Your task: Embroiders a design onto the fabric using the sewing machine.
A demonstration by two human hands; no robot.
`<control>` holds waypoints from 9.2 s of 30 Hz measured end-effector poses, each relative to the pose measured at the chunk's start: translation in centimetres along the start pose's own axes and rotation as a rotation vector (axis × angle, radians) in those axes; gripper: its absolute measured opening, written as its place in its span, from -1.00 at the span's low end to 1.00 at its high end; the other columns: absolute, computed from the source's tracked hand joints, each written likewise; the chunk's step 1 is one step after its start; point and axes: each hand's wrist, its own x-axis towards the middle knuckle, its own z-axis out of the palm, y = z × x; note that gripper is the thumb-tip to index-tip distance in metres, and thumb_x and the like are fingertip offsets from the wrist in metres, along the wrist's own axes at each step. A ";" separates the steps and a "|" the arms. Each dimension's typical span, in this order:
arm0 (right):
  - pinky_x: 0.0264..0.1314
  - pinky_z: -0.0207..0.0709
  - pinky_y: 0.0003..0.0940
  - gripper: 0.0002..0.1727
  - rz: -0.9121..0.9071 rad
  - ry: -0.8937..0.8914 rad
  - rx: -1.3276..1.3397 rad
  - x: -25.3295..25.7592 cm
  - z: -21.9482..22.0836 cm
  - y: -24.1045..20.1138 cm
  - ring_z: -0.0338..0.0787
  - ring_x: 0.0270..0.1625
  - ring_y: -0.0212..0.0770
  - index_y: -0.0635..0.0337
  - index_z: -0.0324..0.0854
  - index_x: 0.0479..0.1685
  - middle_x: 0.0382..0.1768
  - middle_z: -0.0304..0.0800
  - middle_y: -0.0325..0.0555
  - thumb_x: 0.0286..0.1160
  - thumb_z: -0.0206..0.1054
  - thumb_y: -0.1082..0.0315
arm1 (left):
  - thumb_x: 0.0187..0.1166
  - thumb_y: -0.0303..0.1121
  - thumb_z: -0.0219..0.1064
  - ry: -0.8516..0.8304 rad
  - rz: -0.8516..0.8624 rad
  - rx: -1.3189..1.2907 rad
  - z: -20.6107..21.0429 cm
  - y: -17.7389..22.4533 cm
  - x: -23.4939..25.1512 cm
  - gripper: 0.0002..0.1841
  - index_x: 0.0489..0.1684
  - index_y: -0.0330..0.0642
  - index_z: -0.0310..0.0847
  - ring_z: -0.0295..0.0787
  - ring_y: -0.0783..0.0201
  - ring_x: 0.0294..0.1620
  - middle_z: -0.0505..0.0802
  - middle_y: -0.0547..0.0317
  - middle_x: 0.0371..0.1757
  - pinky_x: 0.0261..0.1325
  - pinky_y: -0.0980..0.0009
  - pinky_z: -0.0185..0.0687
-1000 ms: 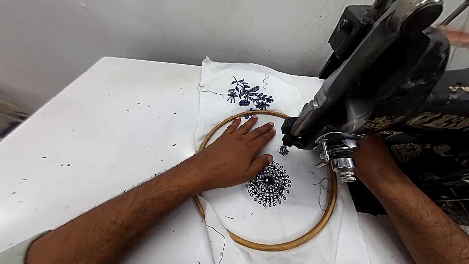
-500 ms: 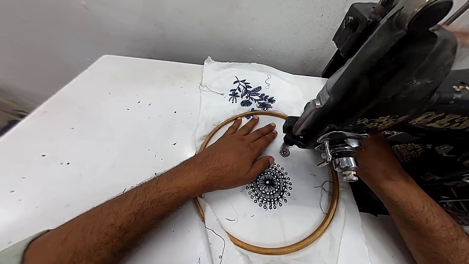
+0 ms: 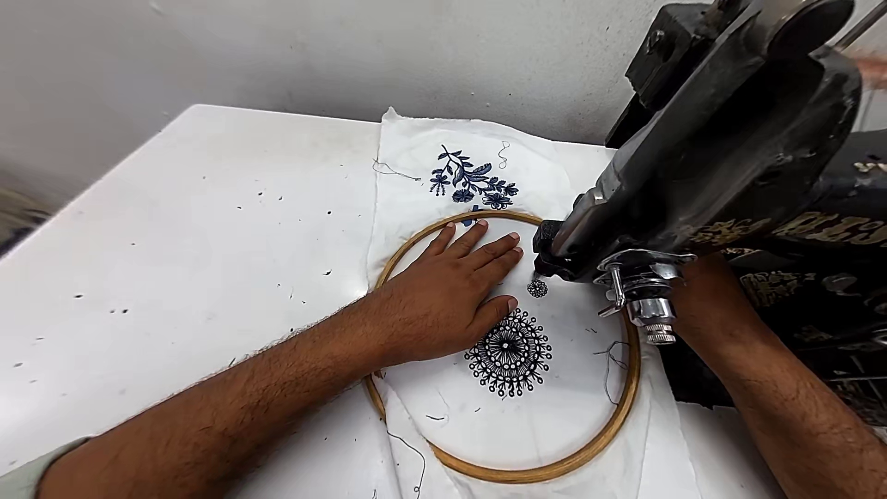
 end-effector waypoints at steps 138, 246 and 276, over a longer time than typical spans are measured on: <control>0.11 0.54 0.28 -0.83 -0.160 -0.068 -0.012 -0.5 2.5 0.6 0.79 0.03 0.29 0.44 0.73 -0.18 -0.16 0.78 0.34 0.37 0.52 0.48 | 0.58 -0.45 0.15 0.503 -0.142 -0.142 0.0 -0.8 1.0 -0.84 -0.20 -0.28 0.66 0.61 0.19 -0.61 0.65 0.13 -0.62 -0.52 0.17 0.53; -0.11 0.52 -0.38 -0.81 0.020 0.011 0.145 -0.9 0.8 0.9 0.69 -0.18 -0.40 0.22 0.67 -0.16 -0.29 0.71 -0.12 0.32 0.44 0.33 | 0.82 0.16 -0.26 -0.127 -0.103 0.153 -1.1 2.6 -2.3 -0.30 0.86 0.02 0.21 0.01 -0.04 0.91 0.24 0.33 0.89 0.64 -0.58 -0.02; -0.06 0.50 -0.54 -0.76 -0.055 0.032 0.133 -0.9 0.9 0.9 0.68 -0.15 -0.53 0.21 0.68 -0.15 -0.27 0.72 -0.17 0.30 0.43 0.27 | 0.82 0.13 -0.21 -0.144 -0.115 0.145 -1.4 2.6 -2.3 -0.32 0.85 0.02 0.22 0.01 -0.04 0.91 0.25 0.32 0.89 0.64 -0.56 0.00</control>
